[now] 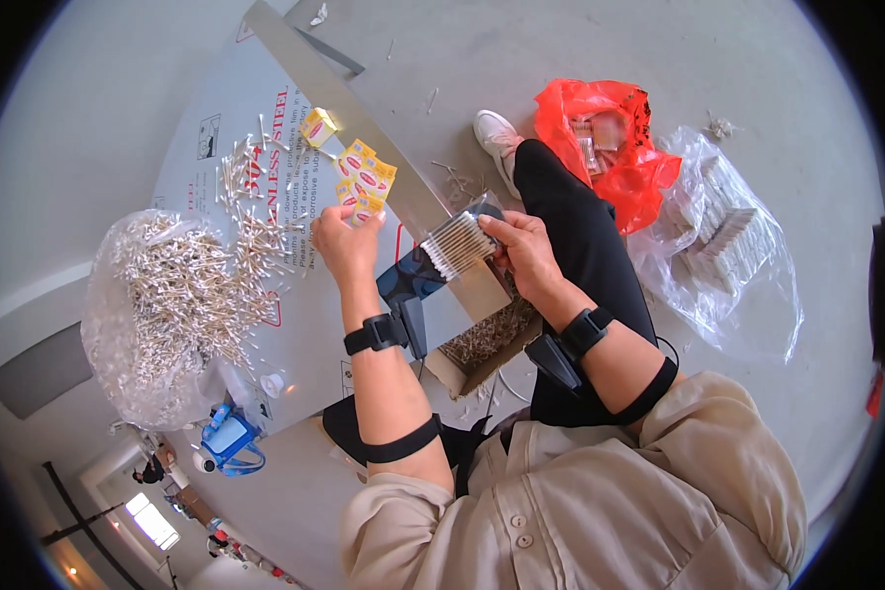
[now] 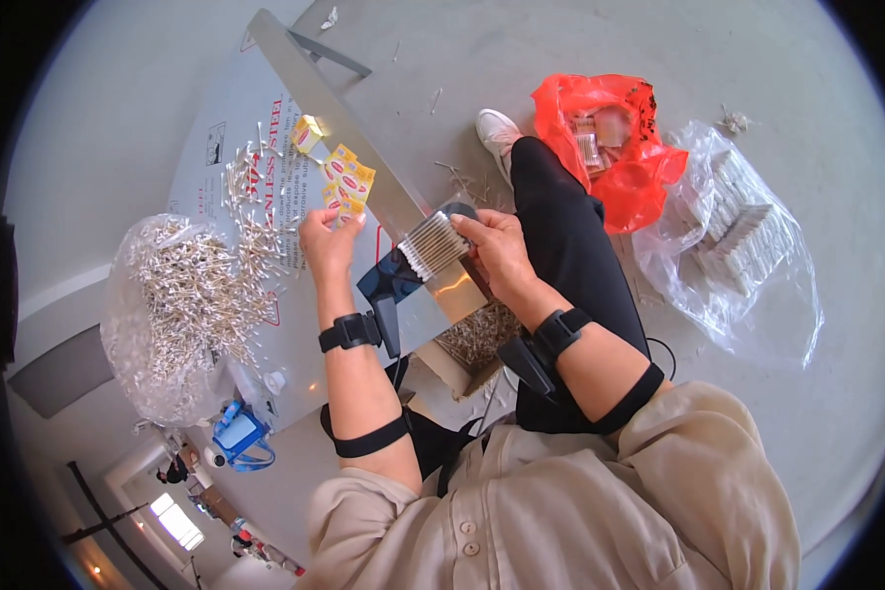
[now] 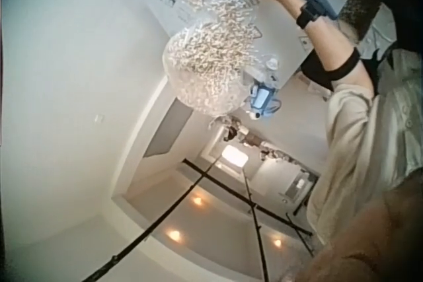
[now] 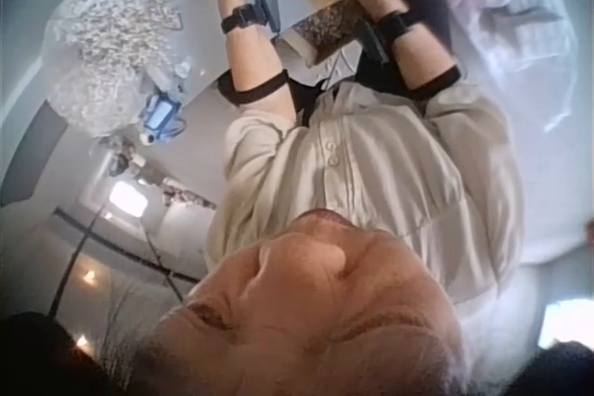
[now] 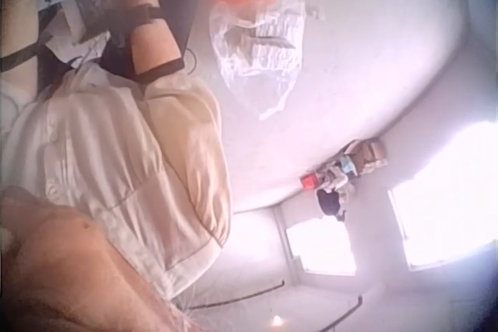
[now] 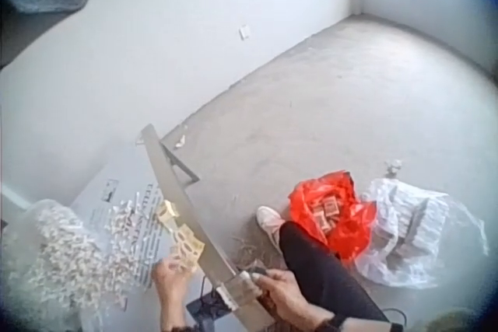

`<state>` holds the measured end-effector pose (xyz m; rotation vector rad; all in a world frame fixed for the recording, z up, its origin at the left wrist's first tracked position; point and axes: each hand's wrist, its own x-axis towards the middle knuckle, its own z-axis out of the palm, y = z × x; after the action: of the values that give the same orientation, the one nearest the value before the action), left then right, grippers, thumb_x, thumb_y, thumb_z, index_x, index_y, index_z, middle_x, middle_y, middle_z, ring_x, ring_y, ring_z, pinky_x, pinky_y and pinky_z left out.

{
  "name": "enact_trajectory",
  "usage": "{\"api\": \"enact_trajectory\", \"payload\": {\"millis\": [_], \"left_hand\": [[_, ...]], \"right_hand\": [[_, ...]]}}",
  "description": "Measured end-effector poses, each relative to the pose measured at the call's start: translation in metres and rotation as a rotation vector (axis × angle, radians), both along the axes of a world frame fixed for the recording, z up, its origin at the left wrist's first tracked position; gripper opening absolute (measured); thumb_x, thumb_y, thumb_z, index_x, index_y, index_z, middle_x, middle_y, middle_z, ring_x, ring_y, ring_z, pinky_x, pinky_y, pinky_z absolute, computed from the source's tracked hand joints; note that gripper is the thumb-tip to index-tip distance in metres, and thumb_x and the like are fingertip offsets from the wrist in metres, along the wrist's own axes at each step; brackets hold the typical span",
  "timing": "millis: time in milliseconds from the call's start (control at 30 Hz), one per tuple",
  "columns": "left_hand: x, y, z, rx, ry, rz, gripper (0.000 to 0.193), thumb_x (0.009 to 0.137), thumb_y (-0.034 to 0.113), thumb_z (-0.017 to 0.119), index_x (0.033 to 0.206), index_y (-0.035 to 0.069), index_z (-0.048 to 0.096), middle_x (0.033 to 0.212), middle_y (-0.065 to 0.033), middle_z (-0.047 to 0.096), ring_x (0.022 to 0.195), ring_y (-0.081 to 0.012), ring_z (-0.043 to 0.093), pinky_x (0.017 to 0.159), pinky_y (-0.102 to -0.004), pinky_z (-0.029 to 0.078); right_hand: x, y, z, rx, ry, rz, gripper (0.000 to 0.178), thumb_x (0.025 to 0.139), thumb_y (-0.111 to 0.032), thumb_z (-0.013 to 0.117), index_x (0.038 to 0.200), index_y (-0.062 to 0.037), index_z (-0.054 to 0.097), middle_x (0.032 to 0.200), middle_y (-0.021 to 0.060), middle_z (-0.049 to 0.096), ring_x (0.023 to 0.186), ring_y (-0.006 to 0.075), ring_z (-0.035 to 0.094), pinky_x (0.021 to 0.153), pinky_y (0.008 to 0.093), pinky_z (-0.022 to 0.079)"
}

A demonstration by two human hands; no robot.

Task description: Packaging cotton swabs into clear plastic bags and applying labels on a production floor.

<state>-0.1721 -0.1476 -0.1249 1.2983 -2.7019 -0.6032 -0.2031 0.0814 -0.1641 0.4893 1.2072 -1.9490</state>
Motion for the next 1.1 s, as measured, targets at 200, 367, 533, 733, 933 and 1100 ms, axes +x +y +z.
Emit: {"api": "enact_trajectory", "payload": {"millis": [200, 367, 533, 733, 933, 1100], "left_hand": [[0.023, 0.0, -0.009, 0.14, 0.098, 0.062, 0.034, 0.066, 0.016, 0.085, 0.085, 0.0, 0.061, 0.099, -0.0135, 0.06, 0.095, -0.0289, 0.058, 0.085, -0.0399, 0.048], [0.041, 0.015, 0.0, 0.589, 0.501, 0.095, 0.022, 0.076, -0.001, 0.075, 0.089, 0.0, 0.057, 0.076, -0.0039, 0.06, 0.059, -0.01, 0.055, 0.051, -0.0235, 0.044], [0.056, 0.056, 0.025, 0.774, 0.508, 0.191, 0.019, 0.083, -0.005, 0.068, 0.097, -0.001, 0.057, 0.074, -0.0028, 0.062, 0.058, -0.0048, 0.054, 0.044, -0.0185, 0.038], [0.065, 0.089, 0.008, 0.382, 0.539, 0.034, 0.026, 0.082, -0.004, 0.067, 0.105, -0.002, 0.056, 0.07, -0.0026, 0.061, 0.06, -0.01, 0.056, 0.062, -0.0255, 0.048], [0.062, 0.102, 0.006, 0.129, 0.574, -0.008, 0.031, 0.081, -0.007, 0.063, 0.109, -0.001, 0.053, 0.066, -0.0021, 0.055, 0.059, -0.0137, 0.053, 0.059, -0.0298, 0.047], [0.059, 0.1, 0.005, 0.147, 0.596, 0.018, 0.032, 0.081, -0.007, 0.061, 0.111, 0.0, 0.051, 0.068, -0.0025, 0.054, 0.061, -0.0142, 0.053, 0.06, -0.0305, 0.047]], "right_hand": [[0.0, -0.005, 0.008, 0.009, 0.069, 0.004, 0.016, 0.088, -0.02, 0.071, 0.079, -0.0064, 0.067, 0.065, -0.0031, 0.058, 0.048, 0.0038, 0.043, 0.045, 0.0196, 0.033], [0.0, -0.006, 0.002, -0.012, 0.066, 0.021, 0.017, 0.085, -0.02, 0.074, 0.081, -0.005, 0.068, 0.069, -0.001, 0.063, 0.052, 0.005, 0.051, 0.046, 0.0209, 0.039], [0.0, -0.015, -0.003, -0.074, 0.145, -0.039, 0.014, 0.085, -0.015, 0.074, 0.085, -0.0013, 0.069, 0.076, 0.0028, 0.068, 0.061, 0.0091, 0.061, 0.054, 0.0243, 0.049], [0.001, -0.016, -0.002, -0.094, 0.18, -0.04, 0.012, 0.084, -0.009, 0.074, 0.087, 0.0015, 0.07, 0.078, 0.0033, 0.069, 0.066, 0.0089, 0.061, 0.059, 0.026, 0.05], [0.0, -0.015, -0.004, -0.102, 0.17, -0.045, 0.012, 0.084, -0.009, 0.074, 0.086, 0.0014, 0.07, 0.077, 0.0034, 0.069, 0.066, 0.0092, 0.061, 0.059, 0.0263, 0.05], [0.0, -0.015, -0.005, -0.128, 0.16, -0.047, 0.012, 0.085, -0.01, 0.074, 0.088, 0.0007, 0.069, 0.078, 0.0053, 0.07, 0.066, 0.0114, 0.065, 0.058, 0.0263, 0.052]]}}
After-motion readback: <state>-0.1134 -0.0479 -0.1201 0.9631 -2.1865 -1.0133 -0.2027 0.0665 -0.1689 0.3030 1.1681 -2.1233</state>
